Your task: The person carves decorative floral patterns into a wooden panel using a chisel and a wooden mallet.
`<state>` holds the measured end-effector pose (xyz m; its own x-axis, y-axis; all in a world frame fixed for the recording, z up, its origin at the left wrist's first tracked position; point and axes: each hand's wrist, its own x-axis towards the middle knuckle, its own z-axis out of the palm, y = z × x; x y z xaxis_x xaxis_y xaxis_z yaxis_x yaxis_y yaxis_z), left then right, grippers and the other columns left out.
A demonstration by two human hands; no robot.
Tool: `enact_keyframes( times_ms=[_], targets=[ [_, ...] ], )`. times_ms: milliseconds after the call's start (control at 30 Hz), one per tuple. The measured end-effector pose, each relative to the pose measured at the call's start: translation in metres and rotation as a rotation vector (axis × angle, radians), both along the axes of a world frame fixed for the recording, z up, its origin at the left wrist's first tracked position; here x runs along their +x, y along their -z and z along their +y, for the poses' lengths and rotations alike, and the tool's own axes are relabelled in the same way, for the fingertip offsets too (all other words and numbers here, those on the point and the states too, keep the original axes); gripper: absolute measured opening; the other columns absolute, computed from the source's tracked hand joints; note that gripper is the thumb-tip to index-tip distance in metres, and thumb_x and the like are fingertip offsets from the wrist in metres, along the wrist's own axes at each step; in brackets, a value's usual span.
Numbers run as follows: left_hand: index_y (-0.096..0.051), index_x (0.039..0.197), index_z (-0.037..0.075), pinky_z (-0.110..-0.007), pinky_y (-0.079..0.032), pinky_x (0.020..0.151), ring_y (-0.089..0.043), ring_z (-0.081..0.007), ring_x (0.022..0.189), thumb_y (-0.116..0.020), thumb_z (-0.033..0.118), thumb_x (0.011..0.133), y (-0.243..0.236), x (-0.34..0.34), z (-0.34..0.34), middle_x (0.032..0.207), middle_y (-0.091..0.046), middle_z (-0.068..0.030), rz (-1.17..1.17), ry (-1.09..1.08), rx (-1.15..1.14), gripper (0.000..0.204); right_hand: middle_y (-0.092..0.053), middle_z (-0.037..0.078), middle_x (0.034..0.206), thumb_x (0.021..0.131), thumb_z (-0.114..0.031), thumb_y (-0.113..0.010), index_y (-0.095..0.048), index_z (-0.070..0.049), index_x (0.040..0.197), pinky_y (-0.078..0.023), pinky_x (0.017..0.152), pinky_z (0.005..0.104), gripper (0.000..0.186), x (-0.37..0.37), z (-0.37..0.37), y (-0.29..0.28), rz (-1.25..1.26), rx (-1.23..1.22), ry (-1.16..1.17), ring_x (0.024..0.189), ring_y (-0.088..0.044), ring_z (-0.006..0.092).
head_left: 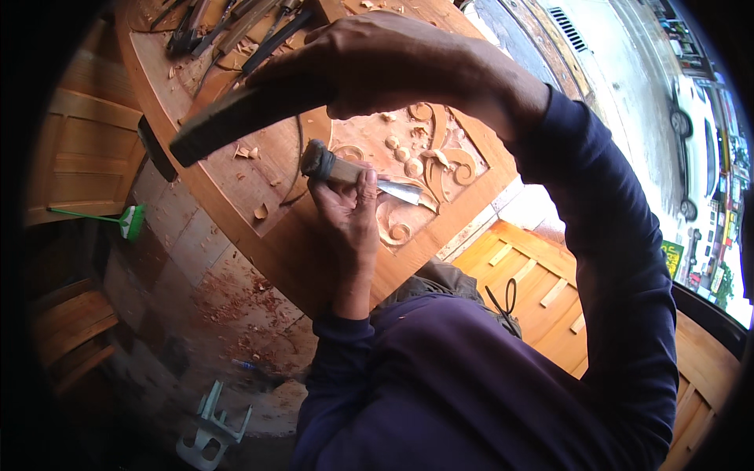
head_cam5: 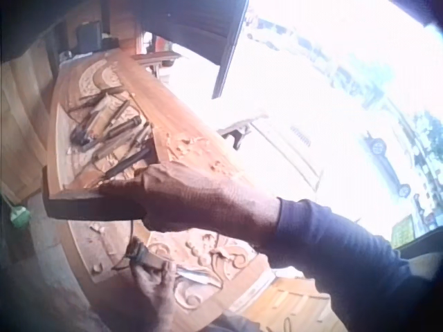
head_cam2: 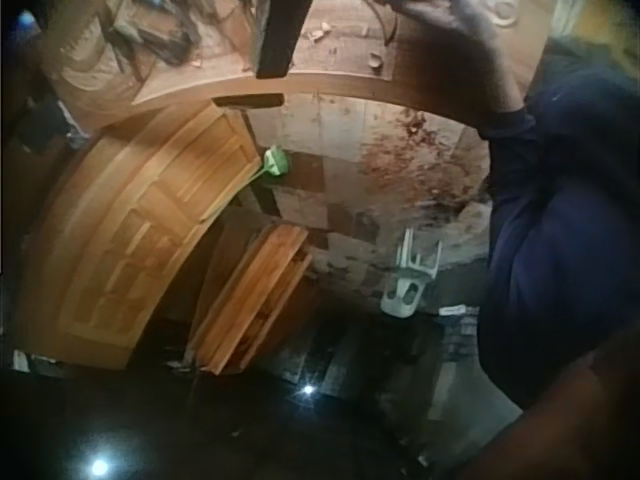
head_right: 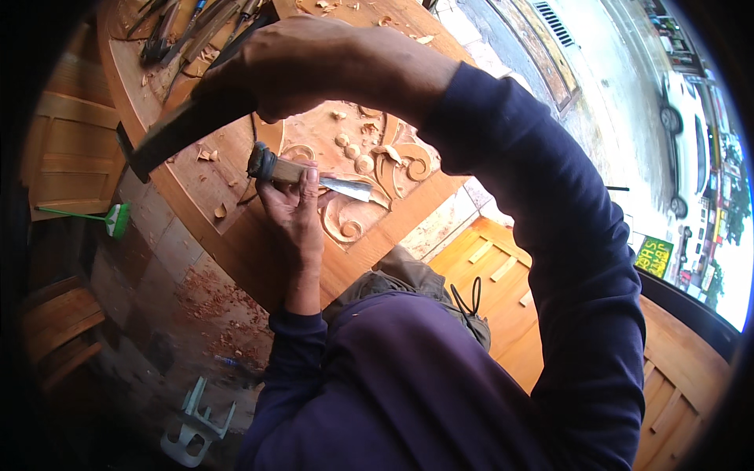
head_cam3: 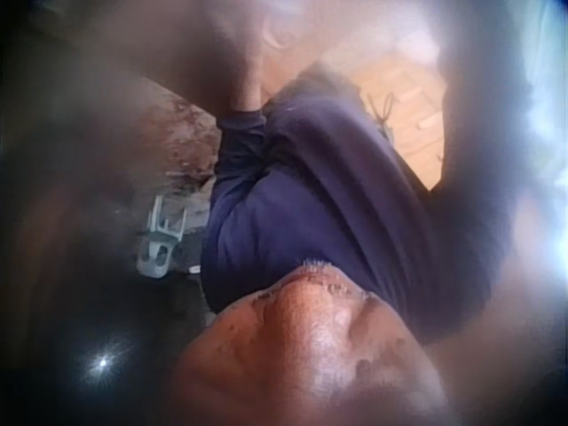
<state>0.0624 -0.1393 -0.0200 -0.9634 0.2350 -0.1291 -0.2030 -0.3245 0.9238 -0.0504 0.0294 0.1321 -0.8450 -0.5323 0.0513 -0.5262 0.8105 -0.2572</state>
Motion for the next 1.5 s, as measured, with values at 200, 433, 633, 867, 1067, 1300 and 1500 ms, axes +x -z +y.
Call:
enact_keyframes(
  times_ms=[200, 433, 633, 867, 1067, 1300, 1500],
  targets=[
    [-0.035, 0.141, 0.003, -0.032, -0.067, 0.074, -0.070, -0.0201, 0.095, -0.066, 0.005, 0.100, 0.009, -0.001, 0.001, 0.116, -0.062, -0.0147, 0.099, 0.048, 0.003, 0.052, -0.078, 0.009, 0.097, 0.083, -0.013, -0.075, -0.063, -0.030, 0.142, -0.059, 0.071, 0.0396, 0.062, 0.005, 0.010, -0.016, -0.006, 0.251, -0.071, 0.080, -0.073, 0.0302],
    [-0.036, 0.140, 0.000, -0.033, -0.068, 0.075, -0.070, -0.0201, 0.095, -0.067, 0.004, 0.099, 0.008, -0.005, 0.001, 0.117, -0.061, -0.0162, 0.105, 0.047, 0.005, 0.051, -0.072, 0.014, 0.120, 0.070, -0.002, -0.084, -0.061, -0.022, 0.146, -0.059, 0.089, 0.0411, 0.081, 0.006, 0.004, -0.030, -0.305, 0.321, 0.043, 0.106, -0.071, 0.0295],
    [-0.036, 0.140, 0.001, -0.034, -0.067, 0.075, -0.069, -0.0196, 0.097, -0.069, 0.006, 0.099, 0.009, -0.006, 0.005, 0.118, -0.060, -0.0145, 0.099, 0.052, -0.026, 0.053, -0.073, 0.013, 0.120, 0.070, -0.004, -0.086, -0.061, -0.022, 0.146, -0.058, 0.091, 0.0403, 0.082, 0.008, 0.032, 0.019, -0.004, -0.104, 0.070, 0.103, -0.072, 0.0292],
    [-0.035, 0.142, 0.003, -0.033, -0.066, 0.075, -0.068, -0.0196, 0.097, -0.070, 0.010, 0.099, 0.013, -0.008, 0.004, 0.118, -0.060, -0.0139, 0.096, 0.123, -0.042, 0.055, -0.074, 0.011, 0.115, 0.070, -0.006, -0.085, -0.064, -0.026, 0.142, -0.058, 0.090, 0.0418, 0.077, 0.008, 0.039, 0.007, -0.012, 0.117, -0.060, 0.105, -0.072, 0.0310],
    [-0.034, 0.143, 0.003, -0.034, -0.066, 0.074, -0.068, -0.0194, 0.097, -0.071, 0.011, 0.099, 0.017, -0.010, 0.004, 0.118, -0.060, -0.0136, 0.068, 0.127, -0.023, 0.058, -0.074, 0.010, 0.116, 0.070, -0.010, -0.087, -0.063, -0.027, 0.143, -0.057, 0.092, 0.0421, 0.079, 0.016, 0.030, -0.003, -0.156, 0.224, 0.036, 0.107, -0.072, 0.0311],
    [-0.036, 0.141, 0.003, -0.033, -0.067, 0.072, -0.069, -0.0186, 0.095, -0.073, 0.013, 0.097, 0.013, -0.013, 0.010, 0.117, -0.060, -0.0130, -0.006, 0.108, 0.012, 0.058, -0.074, 0.012, 0.121, 0.070, -0.011, -0.088, -0.061, -0.024, 0.145, -0.056, 0.094, 0.0439, 0.081, 0.017, 0.038, 0.016, -0.026, 0.068, 0.096, 0.107, -0.072, 0.0319],
    [-0.038, 0.139, 0.003, -0.031, -0.067, 0.071, -0.070, -0.0178, 0.094, -0.073, 0.012, 0.097, 0.019, -0.012, 0.011, 0.116, -0.062, -0.0128, 0.017, 0.127, 0.005, 0.056, -0.075, 0.010, 0.119, 0.069, -0.011, -0.090, -0.060, -0.028, 0.147, -0.056, 0.094, 0.0432, 0.085, 0.018, 0.039, 0.013, -0.208, -0.090, 0.168, 0.110, -0.071, 0.0300]
  ],
)
